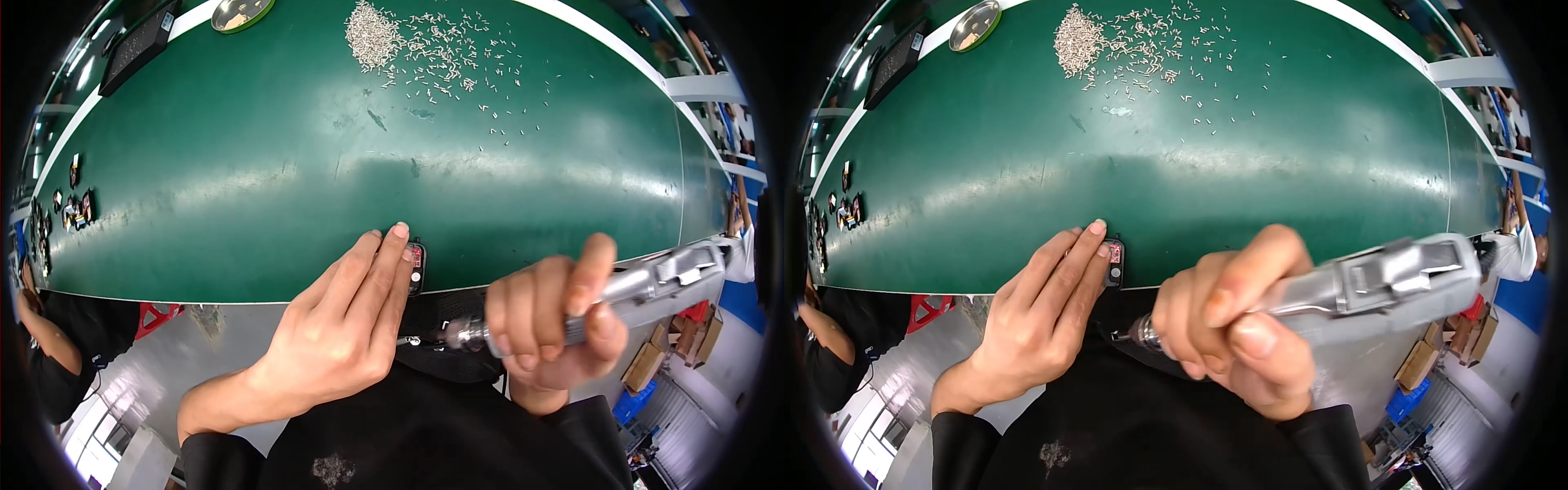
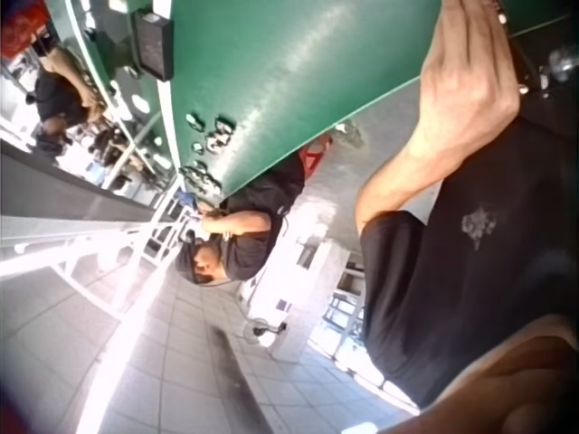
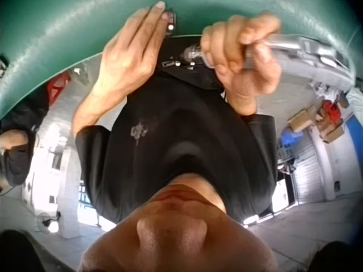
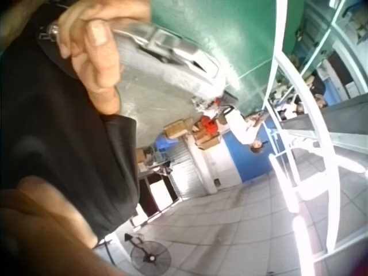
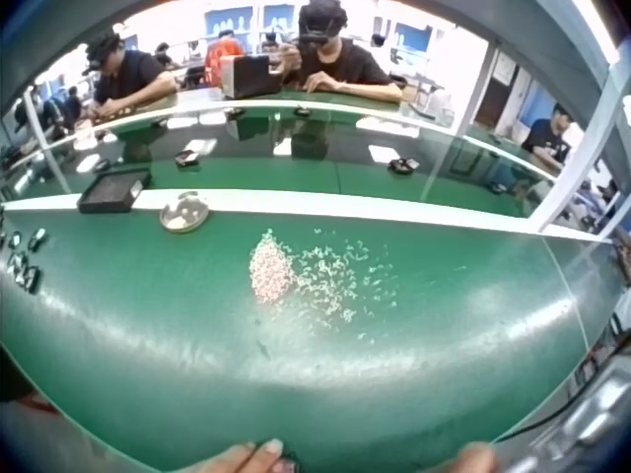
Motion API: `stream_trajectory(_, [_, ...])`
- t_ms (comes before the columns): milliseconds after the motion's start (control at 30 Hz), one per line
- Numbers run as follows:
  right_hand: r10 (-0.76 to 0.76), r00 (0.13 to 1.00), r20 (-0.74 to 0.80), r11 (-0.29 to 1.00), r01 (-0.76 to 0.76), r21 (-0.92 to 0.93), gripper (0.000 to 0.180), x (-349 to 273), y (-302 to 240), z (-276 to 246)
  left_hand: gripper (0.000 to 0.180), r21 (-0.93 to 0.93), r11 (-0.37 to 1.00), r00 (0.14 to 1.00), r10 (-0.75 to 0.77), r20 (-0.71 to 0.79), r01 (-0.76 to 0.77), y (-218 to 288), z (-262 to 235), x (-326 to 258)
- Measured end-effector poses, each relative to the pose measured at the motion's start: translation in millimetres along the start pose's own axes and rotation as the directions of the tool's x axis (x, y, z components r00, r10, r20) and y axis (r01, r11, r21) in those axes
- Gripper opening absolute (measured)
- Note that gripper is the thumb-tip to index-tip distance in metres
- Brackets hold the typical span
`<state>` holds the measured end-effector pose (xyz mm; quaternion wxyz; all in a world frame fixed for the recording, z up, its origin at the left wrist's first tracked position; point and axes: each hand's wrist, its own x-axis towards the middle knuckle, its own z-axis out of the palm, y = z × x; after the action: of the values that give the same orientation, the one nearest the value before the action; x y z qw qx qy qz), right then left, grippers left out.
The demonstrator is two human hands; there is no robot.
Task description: Assembling small electronic components using an electric screwdriver.
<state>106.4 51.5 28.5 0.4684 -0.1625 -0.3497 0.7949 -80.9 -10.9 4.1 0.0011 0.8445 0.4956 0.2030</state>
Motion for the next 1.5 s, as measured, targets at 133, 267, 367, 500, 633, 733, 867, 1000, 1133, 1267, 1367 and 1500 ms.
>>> stream_trajectory(133, [-0.072,0.981,0.18,0.978,0.105,-0.178,0.014,30.5,-26.8,-2.8,0.038,0.013,1.0,0.998,0.023,0.062,-0.024,2.0,-4.1,-1.4])
stream_trajectory(267, [-0.055,0.974,0.219,0.965,0.109,-0.24,0.017,46.9,-16.1,-9.5,0.037,0.032,0.999,0.992,0.026,0.122,-0.03,2.5,-5.6,-1.7])
stream_trajectory(367, [-0.044,0.975,0.216,0.974,0.09,-0.208,0.018,51.5,-4.7,-12.8,0.037,-0.039,0.999,0.996,-0.026,0.09,0.03,5.2,-3.4,-1.9])
stream_trajectory(500, [-0.025,0.98,0.198,0.974,0.068,-0.214,0.018,53.0,0.4,-17.0,0.035,-0.042,0.999,0.996,-0.025,0.082,0.028,3.2,-0.8,-2.6])
stream_trajectory(633, [-0.013,0.98,0.198,0.976,0.056,-0.211,0.019,54.4,-0.2,-17.9,0.032,-0.058,0.998,0.997,-0.034,0.063,0.038,2.0,-0.9,-1.2])
stream_trajectory(733, [0.006,0.977,0.214,0.97,0.046,-0.237,0.018,56.4,-0.4,-18.2,0.031,-0.061,0.997,0.998,-0.038,0.055,0.041,0.7,0.1,-1.8])
stream_trajectory(867, [0.029,0.976,0.216,0.974,0.021,-0.226,0.018,60.4,0.0,-19.4,0.031,-0.064,0.997,0.998,-0.049,0.041,0.051,1.2,0.9,-2.7])
stream_trajectory(1000, [0.044,0.972,0.23,0.986,-0.004,-0.167,0.017,63.4,1.9,-21.7,0.031,-0.05,0.998,0.999,-0.043,0.024,0.044,0.7,3.1,-5.1])
stream_trajectory(1133, [0.057,0.957,0.283,0.971,0.013,-0.239,0.016,61.2,-1.4,-17.0,0.032,-0.052,0.998,0.999,-0.033,0.011,0.034,-0.1,3.1,-5.3])
stream_trajectory(1267, [0.049,0.963,0.265,0.972,0.015,-0.235,0.016,59.6,-0.7,-17.0,0.034,-0.101,0.994,0.999,-0.045,0.015,0.047,-2.2,1.8,-5.5])
stream_trajectory(1367, [0.045,0.963,0.267,0.969,0.023,-0.247,0.017,58.8,-0.6,-18.3,0.035,-0.099,0.994,0.999,-0.035,0.013,0.036,-2.4,2.8,-5.6])
stream_trajectory(1500, [0.046,0.967,0.25,0.967,0.019,-0.253,0.019,61.6,0.4,-12.5,0.036,-0.107,0.994,1.0,-0.026,0.002,0.026,-3.7,3.9,-6.0])
